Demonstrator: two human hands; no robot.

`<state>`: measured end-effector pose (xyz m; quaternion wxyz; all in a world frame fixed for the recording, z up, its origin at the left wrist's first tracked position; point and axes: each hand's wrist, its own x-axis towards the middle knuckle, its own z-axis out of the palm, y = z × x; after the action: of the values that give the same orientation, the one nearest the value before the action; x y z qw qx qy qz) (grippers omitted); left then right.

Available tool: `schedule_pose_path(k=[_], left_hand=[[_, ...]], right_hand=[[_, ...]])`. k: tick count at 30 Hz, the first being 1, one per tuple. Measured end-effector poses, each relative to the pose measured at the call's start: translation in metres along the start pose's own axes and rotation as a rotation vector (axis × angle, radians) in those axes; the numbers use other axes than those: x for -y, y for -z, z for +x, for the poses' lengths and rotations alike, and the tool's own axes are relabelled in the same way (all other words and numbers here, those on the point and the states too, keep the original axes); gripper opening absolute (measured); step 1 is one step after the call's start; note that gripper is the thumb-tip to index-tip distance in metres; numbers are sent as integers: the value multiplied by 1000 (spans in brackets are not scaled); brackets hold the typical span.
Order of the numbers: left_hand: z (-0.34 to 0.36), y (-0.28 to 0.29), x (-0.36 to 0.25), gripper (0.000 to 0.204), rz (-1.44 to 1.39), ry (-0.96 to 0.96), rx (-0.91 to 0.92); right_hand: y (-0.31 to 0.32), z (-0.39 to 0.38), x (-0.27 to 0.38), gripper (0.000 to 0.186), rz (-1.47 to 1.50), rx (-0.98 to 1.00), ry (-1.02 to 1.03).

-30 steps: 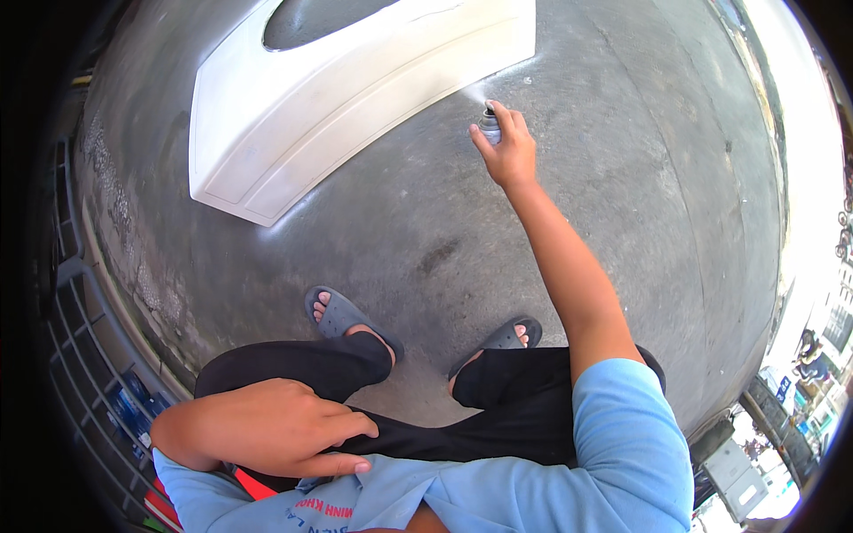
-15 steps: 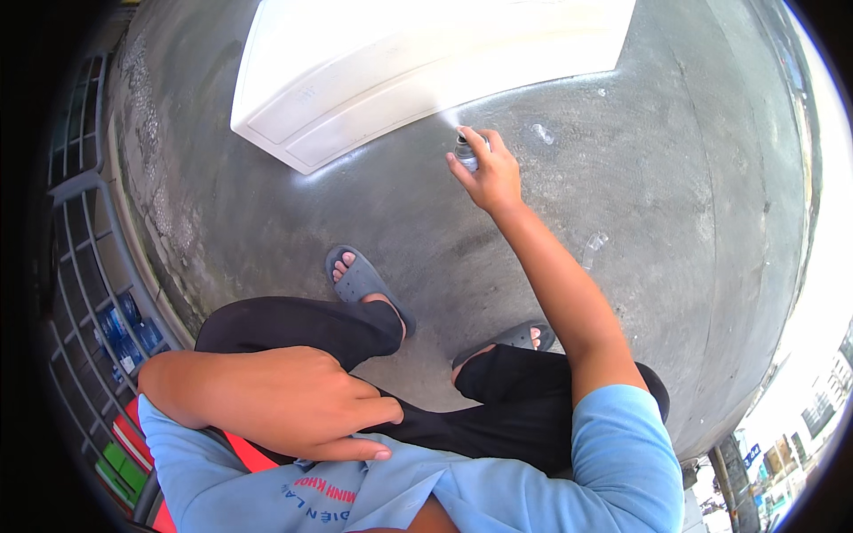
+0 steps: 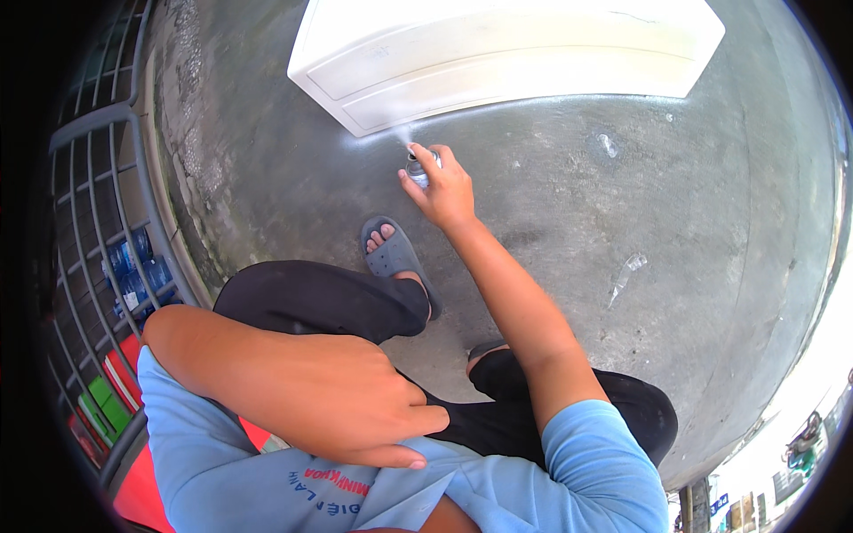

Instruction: The person spray paints a white rectangular object with a circular cutout using a spray can. They apply paint to the sides and edges, then move to a second similar object and repeat the process.

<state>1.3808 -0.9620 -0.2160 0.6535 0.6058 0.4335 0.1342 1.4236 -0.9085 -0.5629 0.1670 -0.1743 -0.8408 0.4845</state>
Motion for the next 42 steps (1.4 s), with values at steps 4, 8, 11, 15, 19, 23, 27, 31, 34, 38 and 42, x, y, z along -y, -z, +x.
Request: schedule_pose_path(k=[4,8,11,15,19,23,27,31,34,38,42], left_hand=[[0,1,1,44,-26,-20,-19],[1,4,-1,44,-16,-8,15],[0,2,0,44,-8,-26,-11],[0,3,-1,44,-9,-33,5],[0,-1,0,45,-11,-43,-6],[-1,2,-3,45,1,-50,12],[2,2,-3,45,18,-74,25],[4,5,-5,45,-1,-51,67],[5,6,-5,45,-34,-57,109],[6,8,-9,44,-85,-57,197],[12,14,-9,45,-108,-53,231]], right_hand=[[-19,-7,22,52,32,86,14],[-32,-12,33,52,111,132,52],[-34,-13,36,51,106,150,31],[-23,-11,32,51,84,121,-16],[-2,-9,8,52,-4,28,-71],[28,-7,-17,51,-47,-53,-143],[53,-3,-35,51,-83,-144,-171],[83,1,-50,54,-129,-233,-241],[115,10,-81,56,-136,-475,-227],[184,32,-119,58,-201,-733,-290],[200,31,-122,58,-256,-715,-297]])
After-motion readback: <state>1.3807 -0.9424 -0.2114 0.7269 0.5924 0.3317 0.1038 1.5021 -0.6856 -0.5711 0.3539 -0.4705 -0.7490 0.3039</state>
